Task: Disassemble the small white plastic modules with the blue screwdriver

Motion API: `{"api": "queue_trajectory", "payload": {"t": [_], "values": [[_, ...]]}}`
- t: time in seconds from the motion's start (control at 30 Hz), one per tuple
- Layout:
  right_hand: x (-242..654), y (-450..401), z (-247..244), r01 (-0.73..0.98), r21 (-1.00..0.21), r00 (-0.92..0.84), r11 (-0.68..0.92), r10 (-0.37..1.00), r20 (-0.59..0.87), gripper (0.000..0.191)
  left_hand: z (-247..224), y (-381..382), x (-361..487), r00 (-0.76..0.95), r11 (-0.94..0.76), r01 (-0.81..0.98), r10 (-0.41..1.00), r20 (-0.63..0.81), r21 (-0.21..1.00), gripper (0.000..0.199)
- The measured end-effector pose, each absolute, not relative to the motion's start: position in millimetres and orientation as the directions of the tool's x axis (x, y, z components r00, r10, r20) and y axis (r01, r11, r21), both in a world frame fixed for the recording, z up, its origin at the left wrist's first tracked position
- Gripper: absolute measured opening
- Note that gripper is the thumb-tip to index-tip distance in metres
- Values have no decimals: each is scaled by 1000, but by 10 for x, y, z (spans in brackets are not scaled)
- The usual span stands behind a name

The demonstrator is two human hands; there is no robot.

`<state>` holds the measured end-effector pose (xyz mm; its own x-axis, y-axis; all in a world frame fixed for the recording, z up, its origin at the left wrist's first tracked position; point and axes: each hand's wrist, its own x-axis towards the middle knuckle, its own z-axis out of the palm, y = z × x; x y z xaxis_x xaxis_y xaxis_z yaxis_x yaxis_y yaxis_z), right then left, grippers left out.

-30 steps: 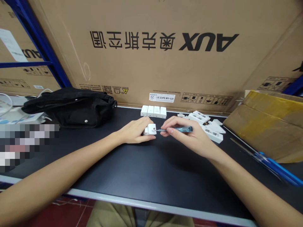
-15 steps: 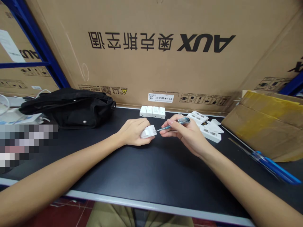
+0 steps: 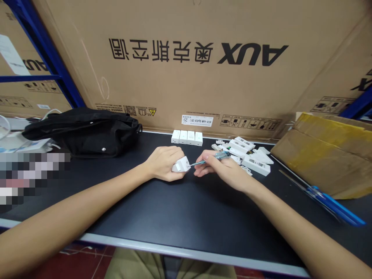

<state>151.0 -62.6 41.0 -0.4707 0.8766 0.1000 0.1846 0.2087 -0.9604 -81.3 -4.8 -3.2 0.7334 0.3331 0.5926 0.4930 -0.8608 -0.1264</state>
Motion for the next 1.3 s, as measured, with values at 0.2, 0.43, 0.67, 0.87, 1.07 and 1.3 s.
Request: {"api": "queue_trajectory", "payload": {"t": [0.2,0.43,0.67,0.87,1.07,1.3], "values": [[1504,-672,445,392,-776,-545,494,805,236,46,-26,-53,-825,692,-849,524,373,618,-74,25],[1498,-681,447,487,-656,-536,577,790,298,42,8,-65,-797,786,-846,475,284,549,-241,27],[1438,-709,395,558,-456,-594,693,718,363,33,2,-78,-730,789,-839,518,393,472,-167,23],[1437,-700,377,653,-310,-583,691,720,377,30,23,-106,-705,748,-807,584,497,439,-81,25],[1392,-714,398,740,-314,-461,594,789,406,31,51,-116,-706,714,-780,625,561,419,-20,38],[1414,-671,391,694,-476,-399,540,839,371,30,-1,-67,-721,763,-837,547,499,412,-1,44]]}}
